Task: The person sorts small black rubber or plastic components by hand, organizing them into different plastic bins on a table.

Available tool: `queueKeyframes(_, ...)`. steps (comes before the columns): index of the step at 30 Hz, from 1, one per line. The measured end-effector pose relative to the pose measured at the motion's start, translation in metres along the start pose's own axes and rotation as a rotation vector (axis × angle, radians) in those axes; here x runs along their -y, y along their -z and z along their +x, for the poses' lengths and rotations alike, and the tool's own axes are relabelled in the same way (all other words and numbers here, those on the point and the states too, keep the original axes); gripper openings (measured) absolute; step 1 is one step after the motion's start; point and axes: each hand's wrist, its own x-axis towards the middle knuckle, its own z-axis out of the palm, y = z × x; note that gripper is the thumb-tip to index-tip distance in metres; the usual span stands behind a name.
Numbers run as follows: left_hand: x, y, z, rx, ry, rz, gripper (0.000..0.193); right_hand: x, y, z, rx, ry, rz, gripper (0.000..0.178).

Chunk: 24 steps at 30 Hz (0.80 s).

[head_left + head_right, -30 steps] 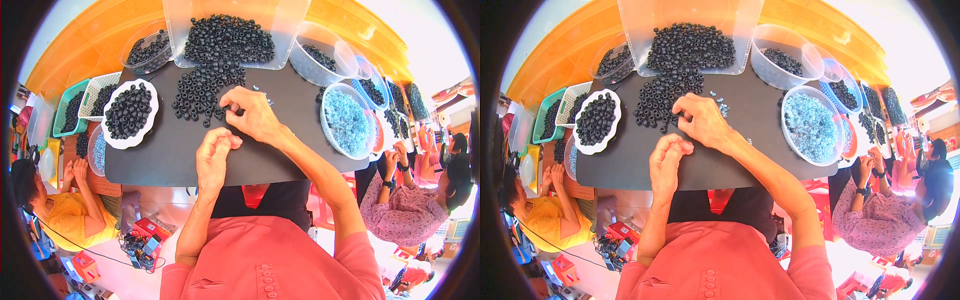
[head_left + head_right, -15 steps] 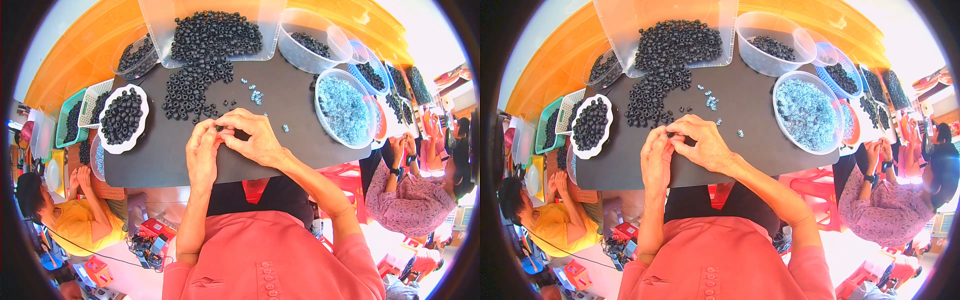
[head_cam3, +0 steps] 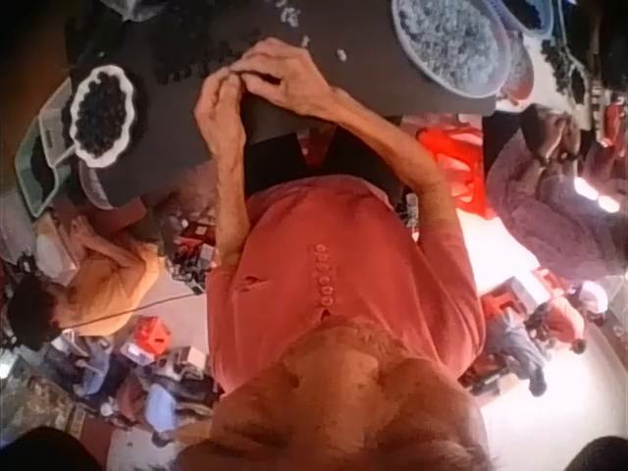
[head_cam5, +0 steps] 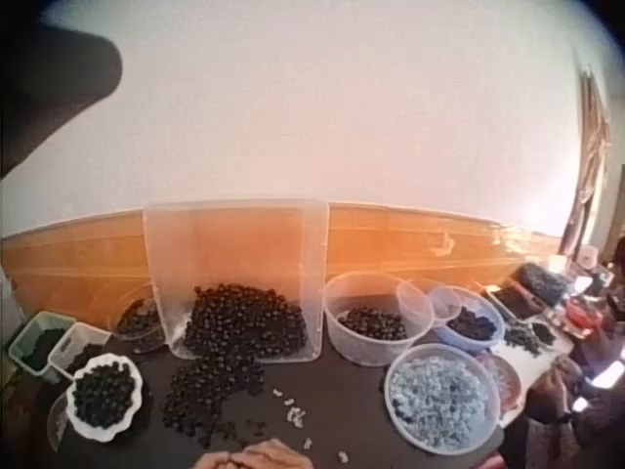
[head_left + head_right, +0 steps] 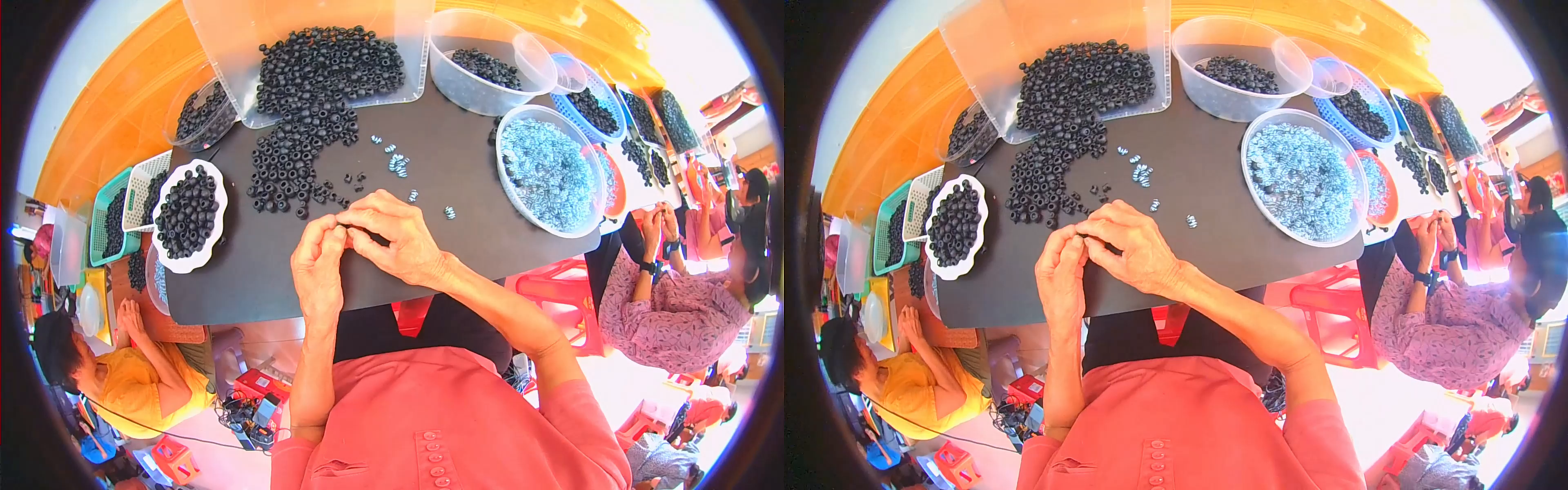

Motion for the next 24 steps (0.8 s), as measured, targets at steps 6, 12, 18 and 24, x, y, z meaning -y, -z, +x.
queueKeyframes(6, -0.001, 0.005, 0.0, 0.016, 0.007, 0.021, 0.016, 0.003, 0.0, 0.0, -0.003, -0.004, 0.095, 0.019)
queueKeyframes(12, -0.005, -0.005, 0.001, 0.012, 0.049, -0.058, 0.017, 0.0, 0.004, -0.002, -0.008, -0.042, 0.103, 0.02)
queueKeyframes(18, -0.003, 0.0, -0.003, 0.038, 0.007, 0.039, 0.017, 0.001, 0.0, -0.003, -0.026, -0.078, 0.082, 0.017)
queueKeyframes(24, -0.003, -0.001, -0.004, 0.04, -0.029, 0.108, 0.011, 0.004, 0.003, -0.004, -0.007, -0.079, 0.058, 0.014)
